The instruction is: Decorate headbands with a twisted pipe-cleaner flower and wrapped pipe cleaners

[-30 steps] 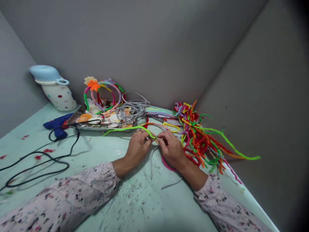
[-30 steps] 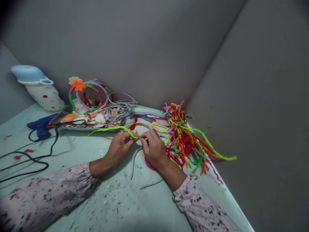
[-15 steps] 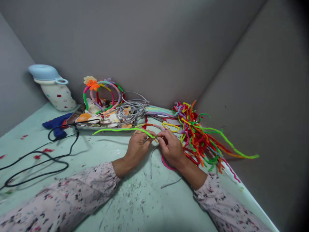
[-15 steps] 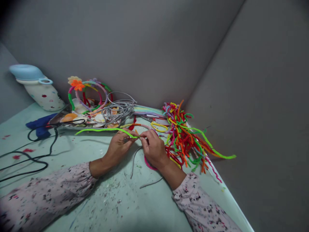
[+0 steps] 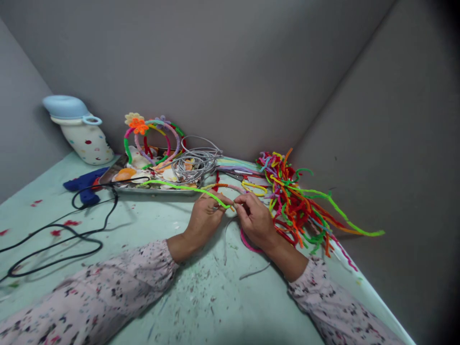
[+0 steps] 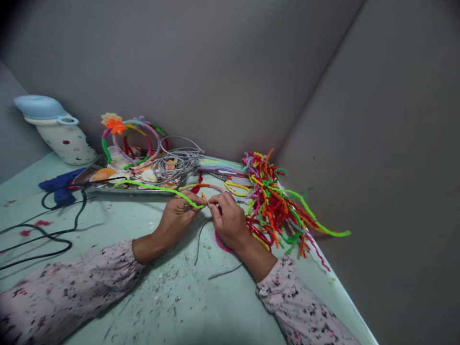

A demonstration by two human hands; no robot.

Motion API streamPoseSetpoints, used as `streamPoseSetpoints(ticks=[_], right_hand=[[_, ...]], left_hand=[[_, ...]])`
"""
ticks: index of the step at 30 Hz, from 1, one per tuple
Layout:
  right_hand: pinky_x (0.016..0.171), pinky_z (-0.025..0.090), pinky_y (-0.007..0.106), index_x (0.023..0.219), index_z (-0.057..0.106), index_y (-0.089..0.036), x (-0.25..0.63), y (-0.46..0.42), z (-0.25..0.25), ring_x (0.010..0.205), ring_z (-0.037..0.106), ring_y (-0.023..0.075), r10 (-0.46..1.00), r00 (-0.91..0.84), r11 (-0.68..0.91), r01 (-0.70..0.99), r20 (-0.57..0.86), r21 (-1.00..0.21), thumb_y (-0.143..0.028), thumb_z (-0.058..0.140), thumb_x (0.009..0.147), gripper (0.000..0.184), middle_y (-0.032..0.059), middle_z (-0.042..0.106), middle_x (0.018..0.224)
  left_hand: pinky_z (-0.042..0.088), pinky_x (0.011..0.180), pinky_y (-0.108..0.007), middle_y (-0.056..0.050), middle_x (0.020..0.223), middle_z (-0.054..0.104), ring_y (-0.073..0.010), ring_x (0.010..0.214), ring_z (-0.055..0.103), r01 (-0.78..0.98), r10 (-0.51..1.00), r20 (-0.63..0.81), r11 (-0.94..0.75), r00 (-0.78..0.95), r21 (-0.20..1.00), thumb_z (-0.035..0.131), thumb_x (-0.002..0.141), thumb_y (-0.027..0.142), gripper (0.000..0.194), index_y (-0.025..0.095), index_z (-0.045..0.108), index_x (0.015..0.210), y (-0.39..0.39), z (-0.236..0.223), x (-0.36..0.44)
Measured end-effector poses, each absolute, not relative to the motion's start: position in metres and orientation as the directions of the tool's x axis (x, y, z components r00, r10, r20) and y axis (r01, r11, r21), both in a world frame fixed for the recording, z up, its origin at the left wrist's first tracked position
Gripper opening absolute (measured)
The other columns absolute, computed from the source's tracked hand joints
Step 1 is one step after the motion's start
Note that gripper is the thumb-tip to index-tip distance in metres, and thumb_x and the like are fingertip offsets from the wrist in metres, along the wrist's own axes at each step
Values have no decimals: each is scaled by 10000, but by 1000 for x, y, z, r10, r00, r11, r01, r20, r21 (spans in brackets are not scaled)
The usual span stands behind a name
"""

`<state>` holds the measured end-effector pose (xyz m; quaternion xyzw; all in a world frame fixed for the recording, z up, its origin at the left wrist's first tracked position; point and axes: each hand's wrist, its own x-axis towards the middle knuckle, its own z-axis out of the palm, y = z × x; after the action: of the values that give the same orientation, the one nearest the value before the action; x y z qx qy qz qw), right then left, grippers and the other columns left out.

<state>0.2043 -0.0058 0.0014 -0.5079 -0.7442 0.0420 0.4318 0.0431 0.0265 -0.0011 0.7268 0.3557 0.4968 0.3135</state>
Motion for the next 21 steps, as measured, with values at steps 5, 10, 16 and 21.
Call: streamPoseSetpoints(ticks=[5, 10, 16, 21], right_hand=[[750, 462, 309, 914, 556, -218, 205, -4, 2, 857, 563, 181, 780, -103, 498, 699, 617, -513, -187, 500, 878, 73, 46, 582, 891], [773, 463, 314, 928, 549, -215, 206, -4, 2, 889, 559, 185, 777, -147, 530, 676, 612, -511, -146, 510, 853, 109, 51, 584, 918], [790, 465, 318, 936, 543, -211, 205, -3, 1, 907, 557, 188, 774, -160, 540, 673, 613, -506, -82, 493, 809, 188, 50, 574, 923], [792, 465, 326, 936, 542, -216, 205, -3, 1, 893, 556, 193, 774, -155, 536, 677, 614, -505, -76, 485, 801, 203, 52, 574, 916]], left_hand=[[424, 908, -349, -50, 984, 696, -194, 973, 597, 235, 869, 432, -485, 242, 843, 530, 837, 184, 190, 197, 689, 941, 25, 2, 43], [433, 789, -293, -42, 910, 685, -181, 863, 598, 213, 917, 320, -371, 240, 904, 475, 879, 290, 239, 170, 673, 941, 26, 3, 43], [396, 673, -267, -12, 740, 633, -157, 724, 549, 250, 914, 284, -359, 290, 899, 529, 841, 308, 211, 150, 664, 804, 29, 3, 43], [401, 651, -271, -16, 715, 628, -158, 697, 551, 237, 913, 255, -338, 318, 911, 548, 830, 362, 244, 155, 672, 790, 30, 1, 43]])
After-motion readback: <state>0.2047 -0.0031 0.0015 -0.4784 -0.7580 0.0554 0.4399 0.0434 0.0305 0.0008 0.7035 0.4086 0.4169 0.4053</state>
